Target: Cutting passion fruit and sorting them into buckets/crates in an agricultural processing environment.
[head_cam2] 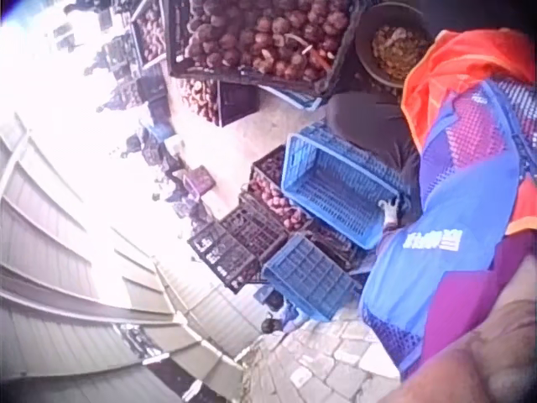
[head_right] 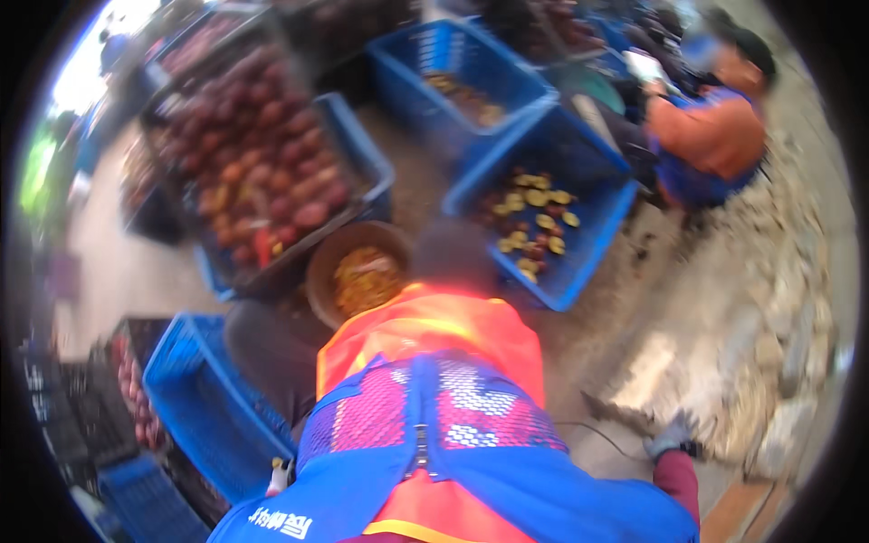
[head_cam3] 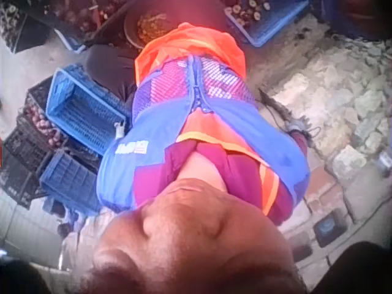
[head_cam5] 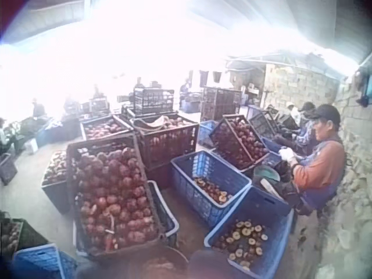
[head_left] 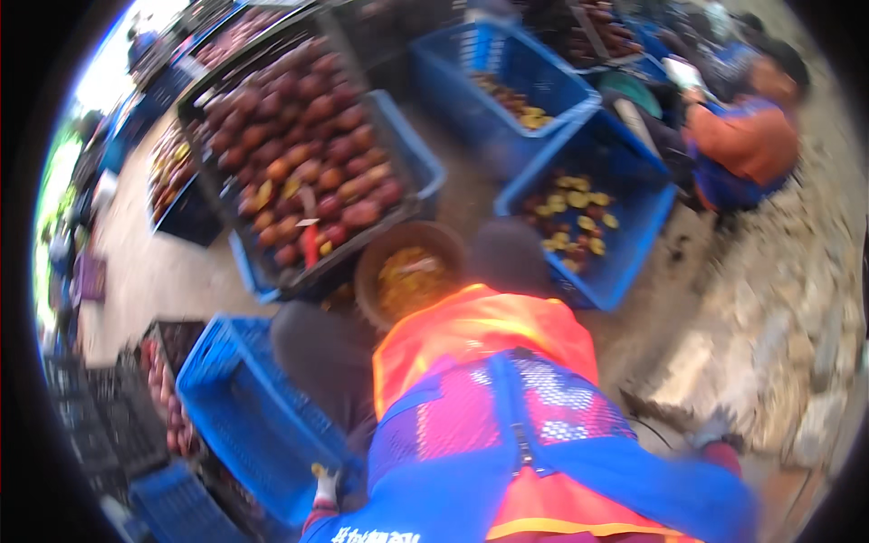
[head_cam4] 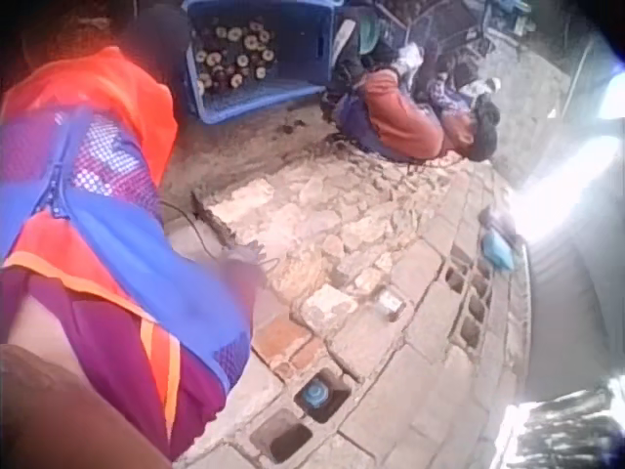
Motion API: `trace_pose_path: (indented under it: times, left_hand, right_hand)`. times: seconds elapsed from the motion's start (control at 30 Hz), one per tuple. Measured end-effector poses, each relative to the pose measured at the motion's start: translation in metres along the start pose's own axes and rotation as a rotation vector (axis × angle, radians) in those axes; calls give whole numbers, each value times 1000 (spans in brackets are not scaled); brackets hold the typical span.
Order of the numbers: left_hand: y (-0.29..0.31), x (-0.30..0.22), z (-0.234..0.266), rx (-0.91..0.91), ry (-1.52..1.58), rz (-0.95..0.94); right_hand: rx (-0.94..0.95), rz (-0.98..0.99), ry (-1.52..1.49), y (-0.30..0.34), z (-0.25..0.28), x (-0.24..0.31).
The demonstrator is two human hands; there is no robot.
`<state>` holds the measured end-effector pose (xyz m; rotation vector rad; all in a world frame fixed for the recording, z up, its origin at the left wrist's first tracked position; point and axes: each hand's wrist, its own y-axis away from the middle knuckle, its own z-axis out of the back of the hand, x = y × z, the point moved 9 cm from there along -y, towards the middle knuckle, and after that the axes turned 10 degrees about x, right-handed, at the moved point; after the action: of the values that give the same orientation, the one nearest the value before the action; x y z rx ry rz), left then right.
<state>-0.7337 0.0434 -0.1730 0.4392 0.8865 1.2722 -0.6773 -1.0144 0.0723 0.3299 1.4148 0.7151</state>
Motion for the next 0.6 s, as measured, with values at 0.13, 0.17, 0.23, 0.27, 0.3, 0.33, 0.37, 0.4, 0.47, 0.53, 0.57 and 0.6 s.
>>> trace_pose_path:
  times: [0.13, 0.17, 0.23, 0.27, 0.3, 0.33, 0.37, 0.4, 0.47, 0.53, 0.57, 0.6]
  left_hand:
    - [11, 46, -53, 30, 962, 497]
    - [4, 36, -40, 12, 957, 448]
    - [13, 25, -35, -74, 698, 222]
    - [15, 29, -49, -52, 884, 338]
    - [14, 36, -54, -28, 1048, 440]
    - [10, 41, -39, -40, 1029, 433]
    - [5, 45, -19, -64, 1006, 416]
    - [4, 46, -9, -72, 999, 408]
    - [5, 44, -7, -87, 983, 406]
    - [7, 49, -8, -112, 958, 402]
    - [9, 51, -14, -151, 1016, 395]
    - [11, 53, -20, -161, 1029, 402]
  right_hand:
    - [-48, 4, -436, -59, 106, 15]
    - [-32, -24, -599, -69, 109, 10]
    - [-152, 84, -758, -79, 170, 35]
    - [-250, 168, -829, -80, 224, 59]
    - [-337, 269, -908, -71, 269, 93]
    - [-442, 413, -1027, -47, 319, 135]
    - [-553, 579, -1138, -3, 376, 173]
    - [-668, 781, -1215, 58, 440, 206]
    - [-854, 1223, -1211, 198, 548, 269]
    - [-959, 1552, -980, 317, 598, 332]
    - [-962, 1630, -781, 357, 604, 371]
    - [-964, 1637, -533, 379, 601, 413]
